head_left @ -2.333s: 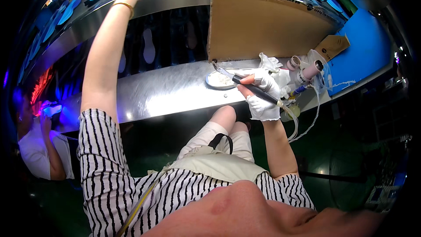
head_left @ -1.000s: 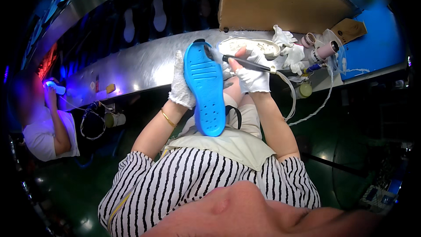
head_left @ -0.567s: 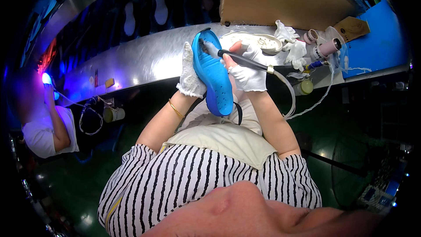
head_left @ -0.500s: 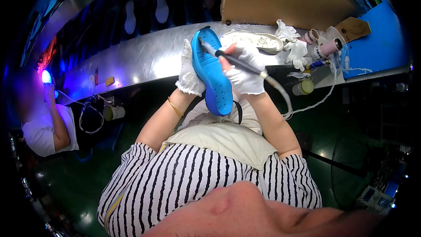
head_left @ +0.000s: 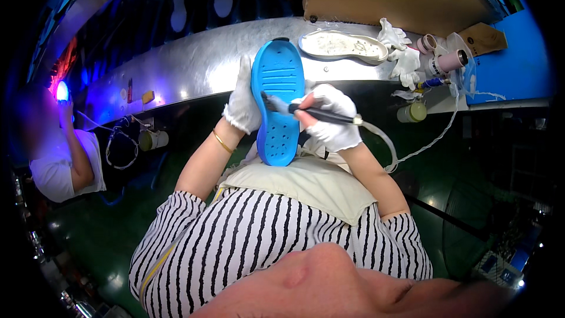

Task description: The person applies adhesive to the bottom of a blue shoe sole using a brush and handles a white shoe upper at a workstation.

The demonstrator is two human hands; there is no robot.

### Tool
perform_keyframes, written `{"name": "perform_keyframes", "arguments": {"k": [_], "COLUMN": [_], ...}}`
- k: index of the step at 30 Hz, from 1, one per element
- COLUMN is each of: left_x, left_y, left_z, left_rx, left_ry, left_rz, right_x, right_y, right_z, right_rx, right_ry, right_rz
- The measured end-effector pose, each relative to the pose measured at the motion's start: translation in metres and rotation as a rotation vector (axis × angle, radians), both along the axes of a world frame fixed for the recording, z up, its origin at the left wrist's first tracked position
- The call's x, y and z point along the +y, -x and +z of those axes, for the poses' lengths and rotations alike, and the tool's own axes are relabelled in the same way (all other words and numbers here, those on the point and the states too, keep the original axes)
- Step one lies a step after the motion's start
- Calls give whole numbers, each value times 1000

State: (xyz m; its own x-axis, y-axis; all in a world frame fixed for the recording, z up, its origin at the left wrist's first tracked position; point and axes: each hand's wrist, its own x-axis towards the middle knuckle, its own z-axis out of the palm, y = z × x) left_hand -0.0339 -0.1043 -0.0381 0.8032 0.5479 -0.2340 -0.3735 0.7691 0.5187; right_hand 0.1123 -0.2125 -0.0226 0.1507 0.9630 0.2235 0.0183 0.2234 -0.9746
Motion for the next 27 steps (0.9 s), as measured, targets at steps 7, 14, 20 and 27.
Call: {"name": "perform_keyframes", "arguments": {"k": [7, 14, 20, 27], "left_x": [-19, 7, 34, 51], "left_y": [4, -21, -16, -19], "left_z": [-18, 4, -11, 7], "left_rx": [198, -58, -342, -454], "left_ry": [-127, -187, -65, -244], "left_rz": [-92, 140, 206, 229], "right_x": [-5, 17, 18, 24], "right_y": [-9, -8, 2, -1], "right_z": [-6, -4, 25, 18], "right_rx": [15, -21, 111, 320], "right_ry": [7, -138, 2, 179], "right_rz": [-24, -95, 51, 44]}}
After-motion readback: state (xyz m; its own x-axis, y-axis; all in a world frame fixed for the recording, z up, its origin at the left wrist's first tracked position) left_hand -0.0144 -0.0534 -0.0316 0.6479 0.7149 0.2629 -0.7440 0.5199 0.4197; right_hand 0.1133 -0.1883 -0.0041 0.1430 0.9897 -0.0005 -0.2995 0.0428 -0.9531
